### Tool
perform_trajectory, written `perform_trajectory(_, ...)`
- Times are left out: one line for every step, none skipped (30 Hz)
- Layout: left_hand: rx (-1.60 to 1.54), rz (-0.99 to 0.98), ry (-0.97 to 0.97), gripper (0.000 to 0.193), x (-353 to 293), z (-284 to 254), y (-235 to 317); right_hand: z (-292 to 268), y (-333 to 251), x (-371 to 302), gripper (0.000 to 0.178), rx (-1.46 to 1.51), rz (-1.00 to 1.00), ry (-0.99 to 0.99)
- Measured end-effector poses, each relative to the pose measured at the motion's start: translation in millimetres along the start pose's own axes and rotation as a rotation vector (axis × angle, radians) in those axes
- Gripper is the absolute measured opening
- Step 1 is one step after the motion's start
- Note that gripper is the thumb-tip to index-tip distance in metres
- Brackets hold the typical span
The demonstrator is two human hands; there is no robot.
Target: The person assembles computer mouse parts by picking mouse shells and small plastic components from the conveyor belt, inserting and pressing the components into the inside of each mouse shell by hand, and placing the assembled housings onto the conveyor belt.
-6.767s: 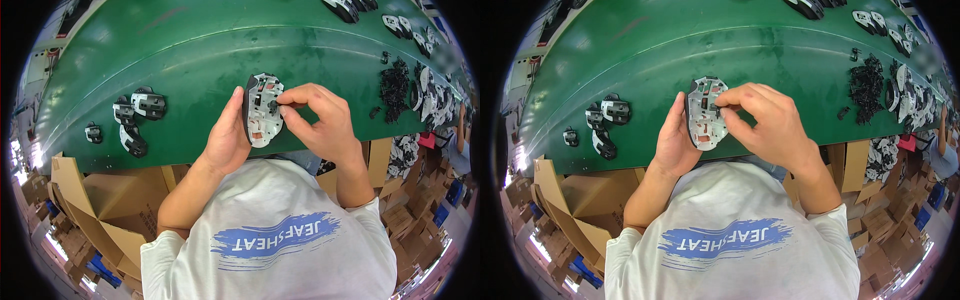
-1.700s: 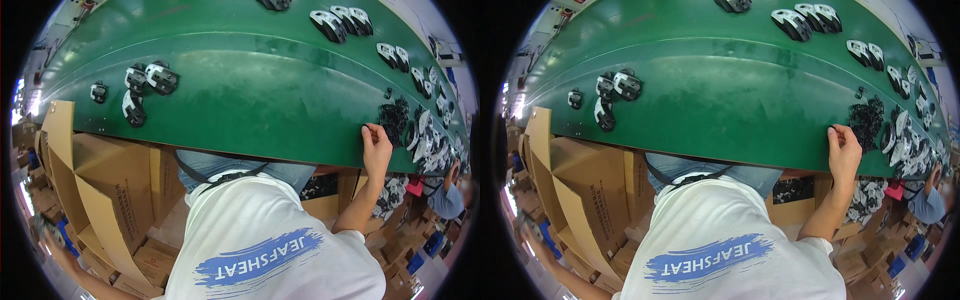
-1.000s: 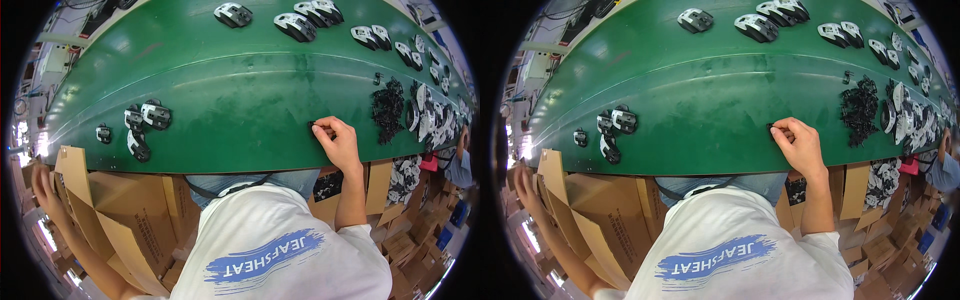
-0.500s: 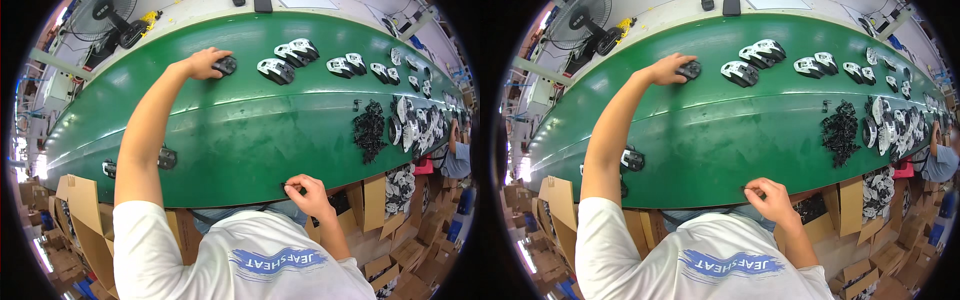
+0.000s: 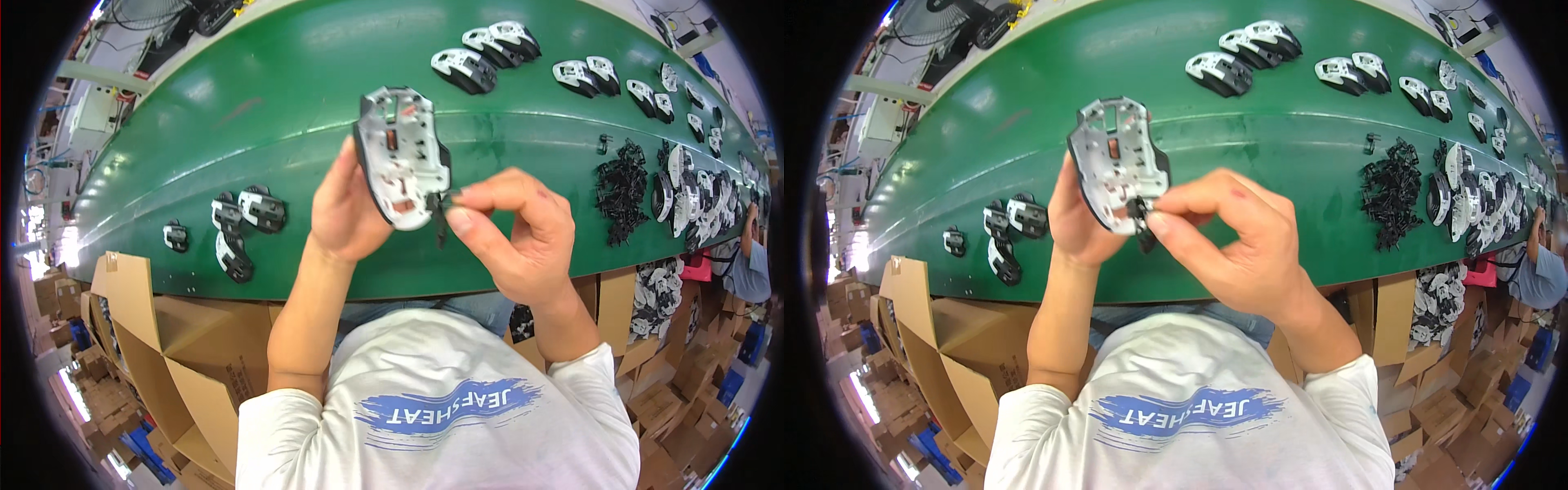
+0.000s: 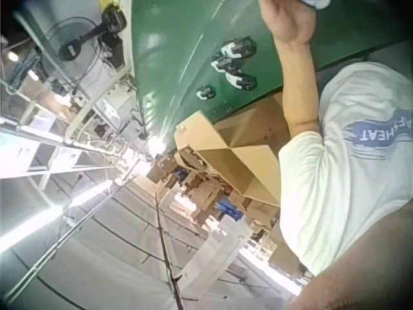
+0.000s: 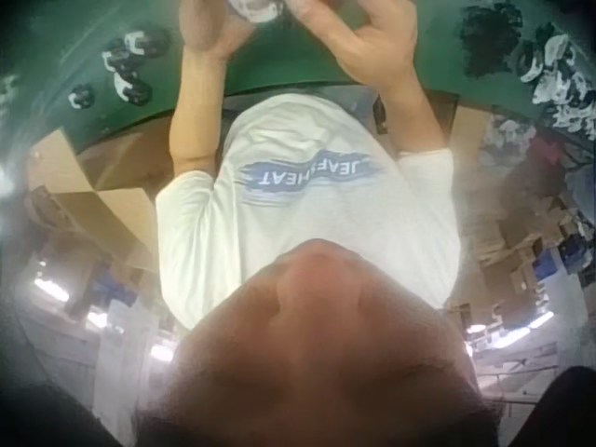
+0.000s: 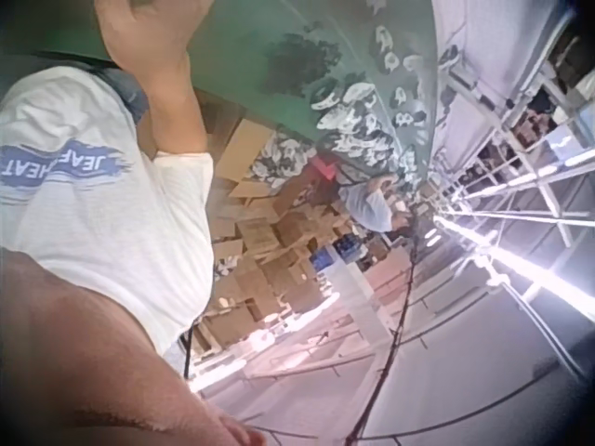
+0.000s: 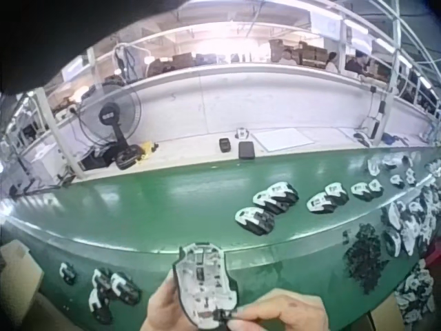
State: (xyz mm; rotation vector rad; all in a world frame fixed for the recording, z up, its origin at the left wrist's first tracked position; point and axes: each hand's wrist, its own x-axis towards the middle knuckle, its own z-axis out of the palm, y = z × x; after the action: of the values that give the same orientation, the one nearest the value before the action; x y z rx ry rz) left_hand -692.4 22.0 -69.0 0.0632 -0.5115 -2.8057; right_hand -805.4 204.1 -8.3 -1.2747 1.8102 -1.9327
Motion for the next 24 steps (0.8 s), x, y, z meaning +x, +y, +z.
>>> perform_trajectory(0.108, -0.032, -0.193, 0.066, -9, -2, -2, 6, -2, 5, 0.012, -0.058, -0.060, 0.018)
perform_trajectory(0.056, -0.021, -0.232, 0.066, -19, -1, -9, 10, 2, 5, 0.012, -0.056, -0.050, 0.009)
perform_trajectory(0.065, -0.023, -0.199, 0.066, -29, 2, -15, 13, 7, 4, 0.013, -0.196, -0.114, 0.004)
perform_trajectory(0.073, -0.030, -0.171, 0.065, -35, 4, -19, 16, 11, 2, 0.015, -0.340, -0.181, 0.001)
perform_trajectory(0.054, -0.050, -0.178, 0.063, -39, 2, -22, 17, 15, -1, 0.016, -0.336, -0.162, 0.013)
perform_trajectory(0.049, -0.056, -0.175, 0.063, -42, 3, -23, 18, 17, -3, 0.016, -0.340, -0.154, 0.013)
perform_trajectory(0.156, -0.091, -0.081, 0.062, -44, 11, -23, 16, 19, -7, 0.016, -0.389, -0.174, 0.022)
perform_trajectory(0.264, -0.127, 0.010, 0.062, -44, 18, -23, 15, 22, -10, 0.016, -0.440, -0.193, 0.031)
perform_trajectory(0.326, -0.187, 0.019, 0.061, -46, 20, -21, 15, 26, -11, 0.016, -0.454, -0.229, 0.057)
perform_trajectory(0.320, -0.198, 0.016, 0.061, -46, 19, -21, 15, 28, -12, 0.016, -0.463, -0.220, 0.062)
perform_trajectory(0.189, -0.200, -0.073, 0.061, -45, 16, -22, 14, 30, -14, 0.017, -0.488, -0.257, 0.049)
perform_trajectory(0.056, -0.201, -0.162, 0.062, -44, 14, -22, 12, 30, -16, 0.017, -0.512, -0.293, 0.035)
perform_trajectory(0.158, -0.205, -0.074, 0.063, -48, 15, -23, 11, 30, -18, 0.016, -0.558, -0.296, -0.005)
perform_trajectory(0.152, -0.213, -0.076, 0.063, -50, 17, -26, 8, 28, -20, 0.016, -0.565, -0.289, -0.003)
perform_trajectory(0.286, -0.234, 0.025, 0.063, -50, 21, -29, 5, 24, -19, 0.015, -0.621, -0.258, -0.071)
perform_trajectory(0.422, -0.257, 0.127, 0.064, -52, 24, -32, 3, 21, -21, 0.014, -0.672, -0.223, -0.140)
perform_trajectory(0.481, -0.271, 0.144, 0.066, -54, 22, -34, 3, 22, -24, 0.014, -0.674, -0.216, -0.140)
perform_trajectory(0.477, -0.275, 0.147, 0.066, -57, 22, -35, 3, 23, -26, 0.014, -0.660, -0.207, -0.174)
perform_trajectory(0.473, -0.248, 0.137, 0.066, -59, 21, -35, 3, 24, -27, 0.014, -0.646, -0.202, -0.208)
perform_trajectory(0.468, -0.218, 0.128, 0.067, -61, 20, -34, 4, 23, -30, 0.014, -0.645, -0.200, -0.211)
perform_trajectory(0.466, -0.216, 0.132, 0.067, -63, 17, -33, 5, 20, -35, 0.021, -0.522, -0.081, -0.170)
perform_trajectory(0.386, -0.207, 0.099, 0.068, -66, 14, -31, 6, 18, -37, 0.028, -0.397, 0.037, -0.129)
perform_trajectory(0.305, -0.196, 0.066, 0.068, -68, 12, -29, 7, 19, -38, 0.028, -0.394, 0.038, -0.135)
perform_trajectory(0.304, -0.193, 0.072, 0.068, -70, 12, -28, 10, 21, -38, 0.036, -0.283, 0.072, -0.045)
